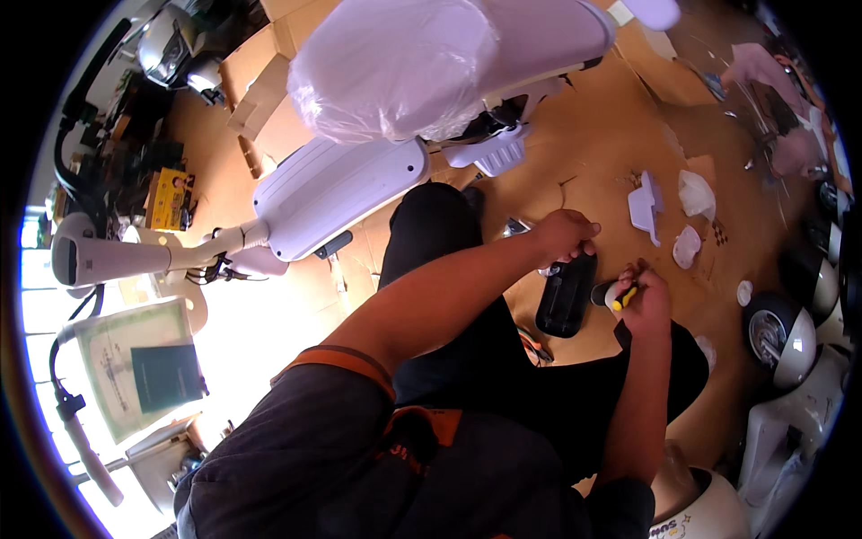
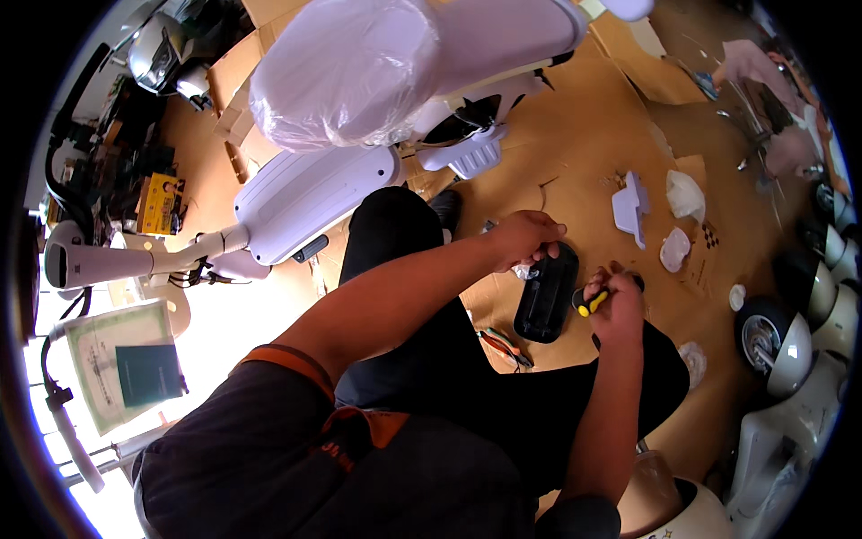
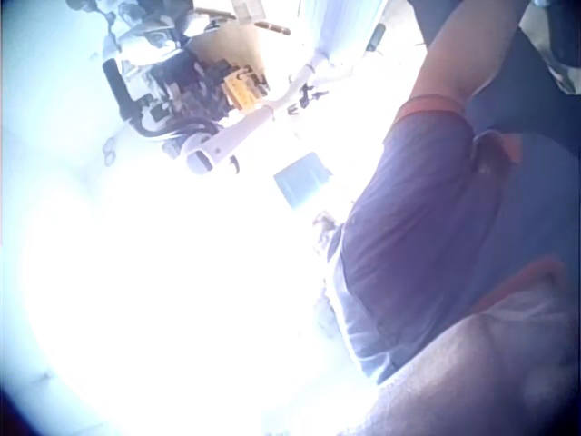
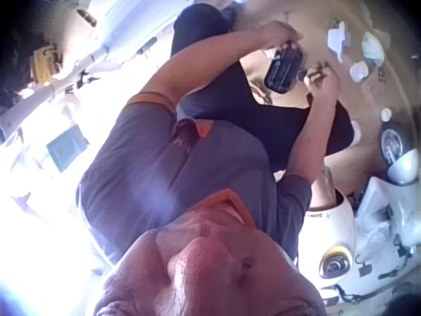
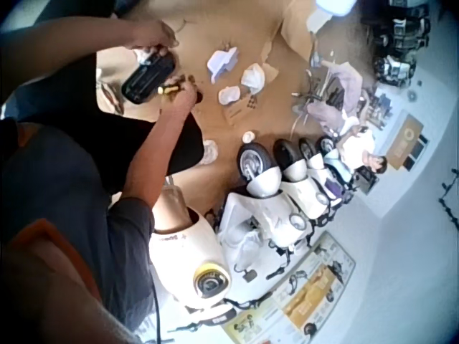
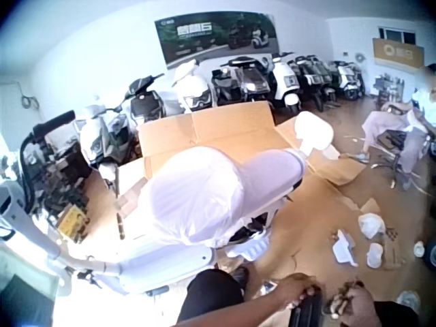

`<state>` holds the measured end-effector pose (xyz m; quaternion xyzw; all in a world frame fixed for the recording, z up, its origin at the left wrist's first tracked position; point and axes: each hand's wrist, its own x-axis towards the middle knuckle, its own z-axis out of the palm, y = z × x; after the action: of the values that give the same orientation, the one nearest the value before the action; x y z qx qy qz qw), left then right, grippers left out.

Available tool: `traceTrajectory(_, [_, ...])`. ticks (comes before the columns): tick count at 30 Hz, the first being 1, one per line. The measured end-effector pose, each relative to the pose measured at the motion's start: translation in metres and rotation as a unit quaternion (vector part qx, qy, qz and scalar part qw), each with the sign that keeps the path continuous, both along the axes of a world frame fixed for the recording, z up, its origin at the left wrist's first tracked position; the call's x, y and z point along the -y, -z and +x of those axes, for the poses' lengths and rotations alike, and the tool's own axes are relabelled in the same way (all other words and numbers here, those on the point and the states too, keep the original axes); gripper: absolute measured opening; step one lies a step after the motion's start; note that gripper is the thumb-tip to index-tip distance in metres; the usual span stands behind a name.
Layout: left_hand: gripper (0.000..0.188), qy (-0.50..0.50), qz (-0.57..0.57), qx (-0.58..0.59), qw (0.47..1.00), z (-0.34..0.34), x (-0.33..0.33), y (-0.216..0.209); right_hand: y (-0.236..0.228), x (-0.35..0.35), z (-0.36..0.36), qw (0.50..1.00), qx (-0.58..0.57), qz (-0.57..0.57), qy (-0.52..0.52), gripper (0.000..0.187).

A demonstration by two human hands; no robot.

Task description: The person assembles a white robot by attaching a plastic cover to its body. They use a yellow screwdriver to tighten screws into the cover, securing it to the robot's frame. The person adjusts the cover's position and continues to fasten it with screws.

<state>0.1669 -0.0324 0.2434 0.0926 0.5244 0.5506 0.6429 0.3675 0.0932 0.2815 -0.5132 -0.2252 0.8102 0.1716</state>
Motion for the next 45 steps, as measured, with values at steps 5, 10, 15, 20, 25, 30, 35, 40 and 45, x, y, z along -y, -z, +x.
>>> traceTrajectory(5, [0.020,-0.028,-0.014,-0.029,0.999,0.001,0.005,0.009,-0.044,0.050,-0.030,0.958,0.051,0.139,-0.245,0.027])
traceTrajectory(10, [0.024,-0.055,0.004,-0.061,0.997,-0.004,0.003,0.018,-0.003,0.055,-0.023,0.926,0.096,0.172,-0.322,0.020])
traceTrajectory(15, [0.027,-0.098,0.012,-0.035,0.994,-0.005,0.002,0.024,-0.001,0.055,-0.023,0.924,0.072,0.229,-0.298,0.022])
traceTrajectory(20, [0.031,-0.072,0.033,0.016,0.997,-0.009,0.005,0.019,0.004,0.052,-0.022,0.919,0.092,0.253,-0.286,0.020])
traceTrajectory(25, [0.033,-0.115,0.043,0.103,0.987,-0.011,0.005,0.004,0.004,0.049,-0.018,0.916,0.074,0.282,-0.275,0.020])
traceTrajectory(30, [0.020,-0.133,0.036,0.060,0.989,-0.022,0.006,0.006,-0.005,0.050,-0.020,0.861,0.123,0.389,-0.302,0.027])
traceTrajectory(35, [0.018,-0.126,0.022,0.066,0.990,-0.031,0.011,-0.012,-0.026,0.051,-0.017,0.830,0.139,0.440,-0.313,0.027])
traceTrajectory(40, [0.020,-0.102,0.025,0.079,0.991,-0.033,0.017,-0.018,-0.042,0.055,-0.019,0.820,0.145,0.448,-0.326,0.028])
traceTrajectory(45, [0.020,-0.094,0.028,0.111,0.989,-0.034,0.018,-0.027,-0.039,0.054,-0.020,0.778,0.166,0.532,-0.292,0.027])
